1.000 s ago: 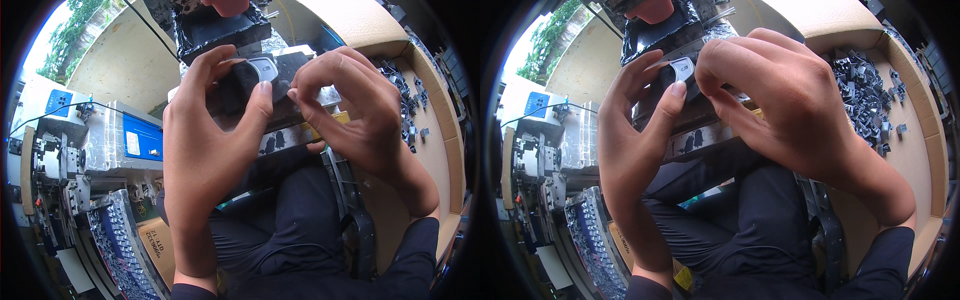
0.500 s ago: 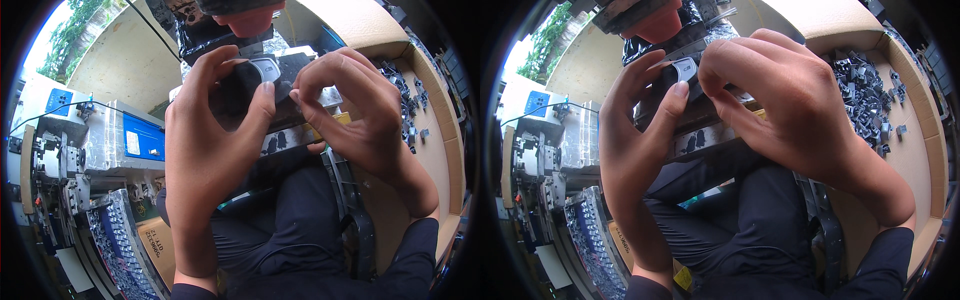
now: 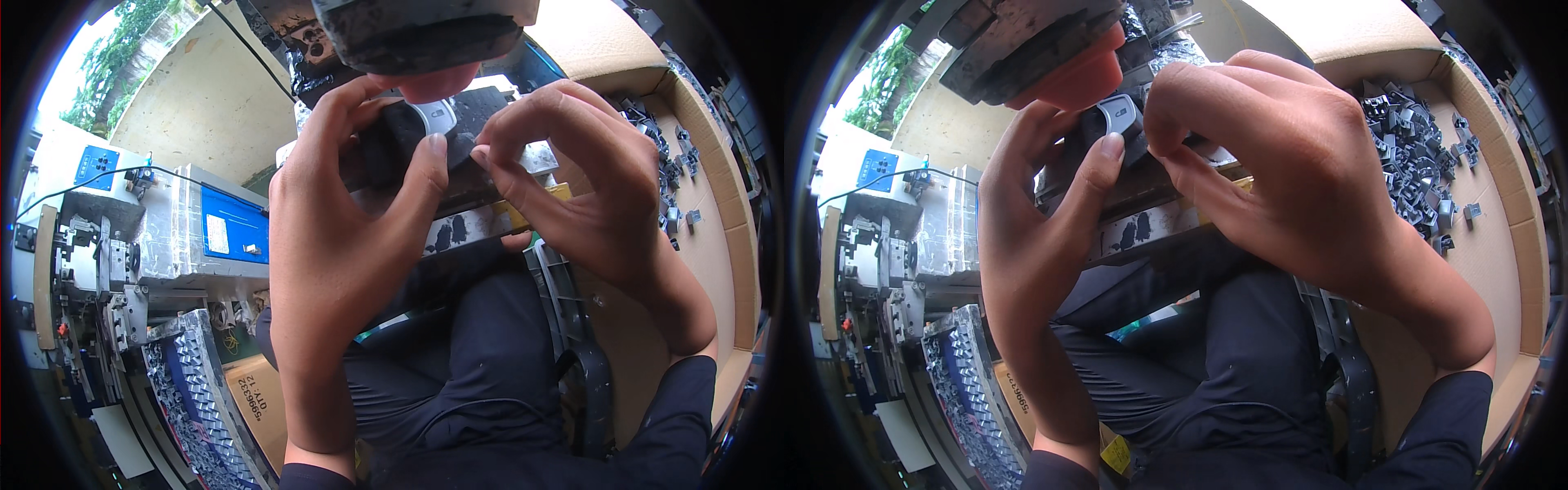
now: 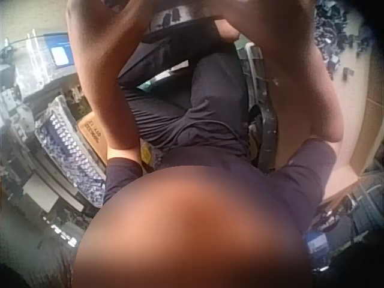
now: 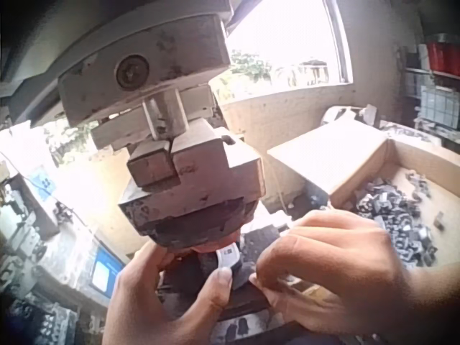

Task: Manually assemble small plastic and metal components using a pad printing machine.

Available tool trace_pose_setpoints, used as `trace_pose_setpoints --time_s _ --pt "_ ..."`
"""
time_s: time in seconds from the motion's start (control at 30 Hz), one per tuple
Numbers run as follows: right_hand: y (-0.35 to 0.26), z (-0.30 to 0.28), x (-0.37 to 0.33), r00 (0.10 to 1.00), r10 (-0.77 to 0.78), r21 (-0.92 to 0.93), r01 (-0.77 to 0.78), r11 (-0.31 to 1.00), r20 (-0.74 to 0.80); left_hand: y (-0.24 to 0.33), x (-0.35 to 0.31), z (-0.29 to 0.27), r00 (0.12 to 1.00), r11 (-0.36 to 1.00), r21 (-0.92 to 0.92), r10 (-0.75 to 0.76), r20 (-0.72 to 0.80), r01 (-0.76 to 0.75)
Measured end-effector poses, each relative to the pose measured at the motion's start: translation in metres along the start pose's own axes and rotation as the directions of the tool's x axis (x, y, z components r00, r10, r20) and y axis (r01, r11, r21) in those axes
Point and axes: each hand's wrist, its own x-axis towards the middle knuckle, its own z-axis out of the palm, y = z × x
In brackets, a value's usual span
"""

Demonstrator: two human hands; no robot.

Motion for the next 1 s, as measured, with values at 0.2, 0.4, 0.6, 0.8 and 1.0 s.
trace_pose_setpoints --time_s 0.2,0.4,0.6,0.8,1.0 --pt "0.001 0.0017 -0.0002 0.999 -0.004 0.005 0.005 1.0 -0.038 0.0038 -0.0006 -0.0011 1.0 1.0 -0.001 -0.015 0.011 0.015" --pt "0.0001 -0.0005 -0.0004 1.0 -0.003 -0.012 0.003 1.0 -0.027 0.0048 -0.0011 -0.0008 1.0 0.999 -0.03 -0.024 0.004 0.024" --pt "-0.0003 -0.0003 -0.0002 1.0 0.002 -0.029 -0.003 1.0 -0.024 -0.0004 -0.0003 -0.0007 1.0 1.0 -0.015 0.025 -0.003 -0.025" --pt "-0.0003 -0.0008 0.0004 1.0 -0.003 -0.028 0.002 1.0 -0.021 0.0041 -0.0016 -0.0005 1.0 1.0 -0.001 -0.024 -0.012 0.024" --pt "-0.0009 -0.0013 -0.0004 1.0 0.001 -0.03 -0.002 1.0 -0.024 0.0031 -0.0022 -0.0047 0.994 0.996 0.028 -0.087 0.07 0.085"
